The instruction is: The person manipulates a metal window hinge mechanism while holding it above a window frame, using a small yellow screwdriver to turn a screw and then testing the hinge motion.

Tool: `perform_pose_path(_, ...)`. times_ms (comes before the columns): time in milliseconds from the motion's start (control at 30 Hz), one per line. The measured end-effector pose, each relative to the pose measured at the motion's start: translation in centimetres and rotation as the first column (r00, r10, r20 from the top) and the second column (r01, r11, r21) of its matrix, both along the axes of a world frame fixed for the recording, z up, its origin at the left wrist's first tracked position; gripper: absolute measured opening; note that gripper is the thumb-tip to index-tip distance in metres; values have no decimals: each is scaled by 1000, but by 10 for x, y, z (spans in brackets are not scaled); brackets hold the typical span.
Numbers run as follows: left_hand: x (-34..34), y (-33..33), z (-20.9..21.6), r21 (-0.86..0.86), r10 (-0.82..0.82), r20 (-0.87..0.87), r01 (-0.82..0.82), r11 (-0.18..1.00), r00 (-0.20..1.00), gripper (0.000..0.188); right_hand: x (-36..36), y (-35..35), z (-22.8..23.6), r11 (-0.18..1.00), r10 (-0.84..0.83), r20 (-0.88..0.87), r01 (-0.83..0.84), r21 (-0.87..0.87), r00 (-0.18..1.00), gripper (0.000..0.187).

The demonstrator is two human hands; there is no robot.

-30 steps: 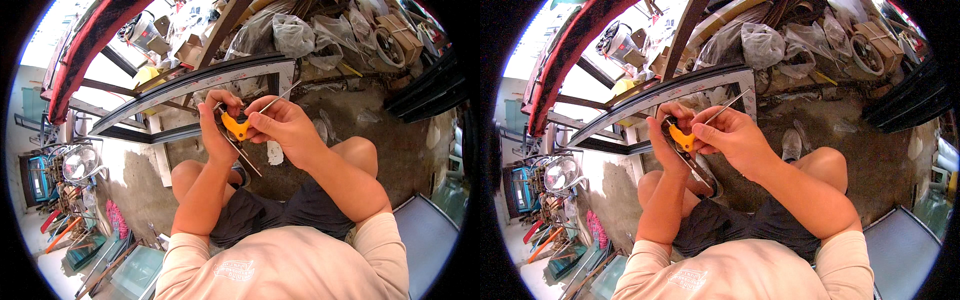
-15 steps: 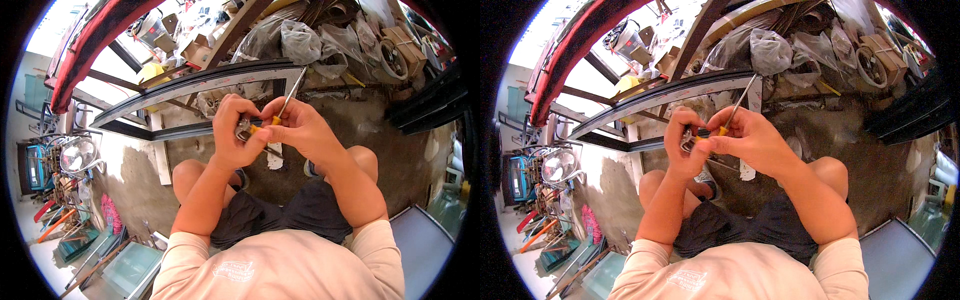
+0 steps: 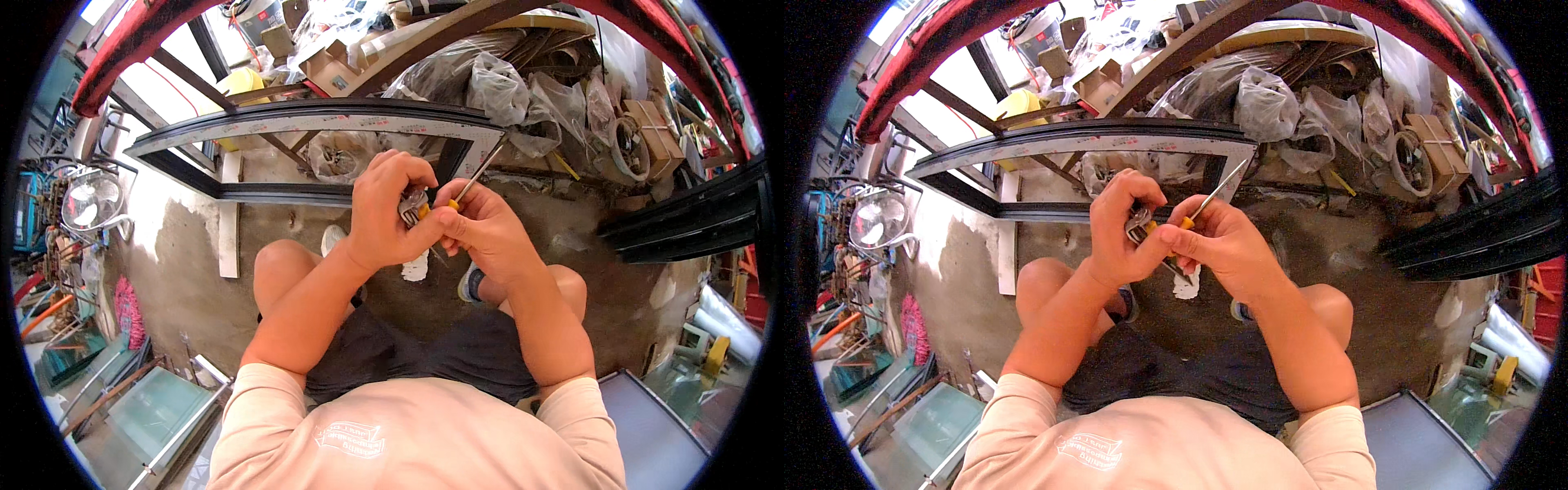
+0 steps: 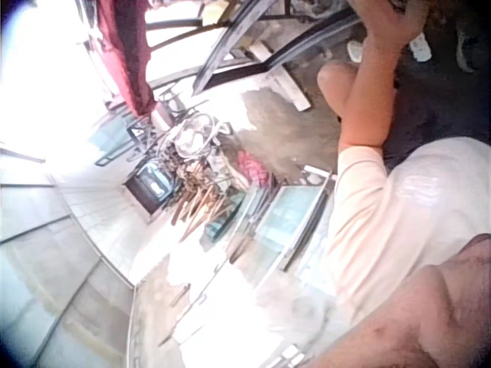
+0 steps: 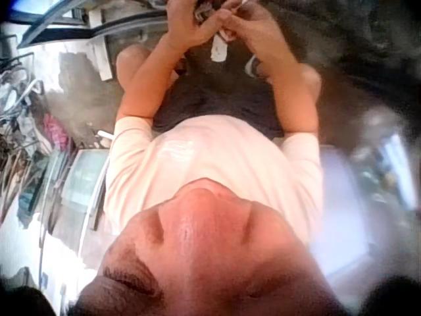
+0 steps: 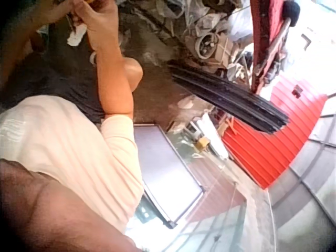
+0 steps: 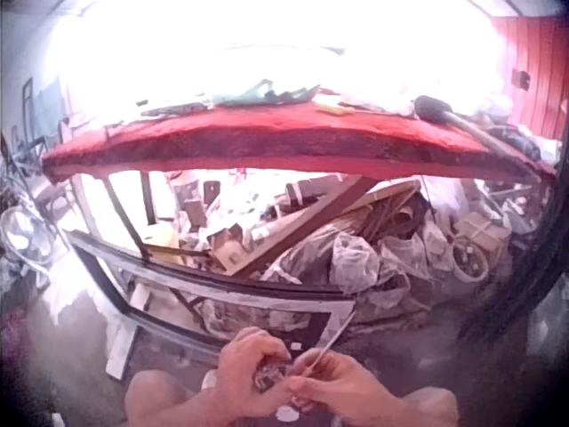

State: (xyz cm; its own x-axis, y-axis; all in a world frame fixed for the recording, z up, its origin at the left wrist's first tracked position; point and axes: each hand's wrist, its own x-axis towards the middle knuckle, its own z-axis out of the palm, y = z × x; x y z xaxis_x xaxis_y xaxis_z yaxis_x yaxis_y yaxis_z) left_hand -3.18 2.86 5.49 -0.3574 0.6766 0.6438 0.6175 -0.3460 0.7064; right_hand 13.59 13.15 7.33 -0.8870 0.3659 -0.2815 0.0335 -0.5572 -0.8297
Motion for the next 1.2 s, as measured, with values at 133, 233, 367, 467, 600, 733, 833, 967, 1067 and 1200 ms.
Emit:
perform_pose_path(133,-5,-2,1,-71,-51,83,57,996,995,33,-3,0,-1,1000,-12,21,13,-24,1000,31)
perform_pose_path(233,-7,-3,3,-157,-49,184,78,984,982,24,-1,1,-2,999,-23,15,22,35,1000,34)
perform_pose_path(367,-10,-4,8,-192,-83,219,126,973,972,21,-2,-1,-2,996,-18,18,17,85,1000,35)
perform_pose_path(467,-13,-4,8,-181,-81,157,109,977,984,21,-2,-1,-4,987,-17,50,8,162,999,34)
perform_pose_path(600,-15,-4,10,-159,-76,99,91,983,992,20,-2,-2,-11,954,-14,140,-29,300,990,31)
perform_pose_path(733,-19,-4,7,-158,-76,58,85,984,995,19,1,1,-11,798,-45,346,-175,577,937,36)
perform_pose_path(833,-21,-5,6,-169,-79,1,78,982,997,18,-1,0,6,464,-177,360,-244,851,916,43)
perform_pose_path(967,-18,-3,7,-165,-83,-37,76,983,996,19,-8,-2,13,13,-220,-58,62,998,974,46)
perform_pose_path(1067,-16,-3,9,-144,-113,-110,97,985,987,19,-9,3,5,-102,-91,-72,63,993,993,43)
perform_pose_path(1200,-16,-3,5,-174,-164,-228,125,977,960,18,1,2,7,-129,-104,127,-140,982,986,37)
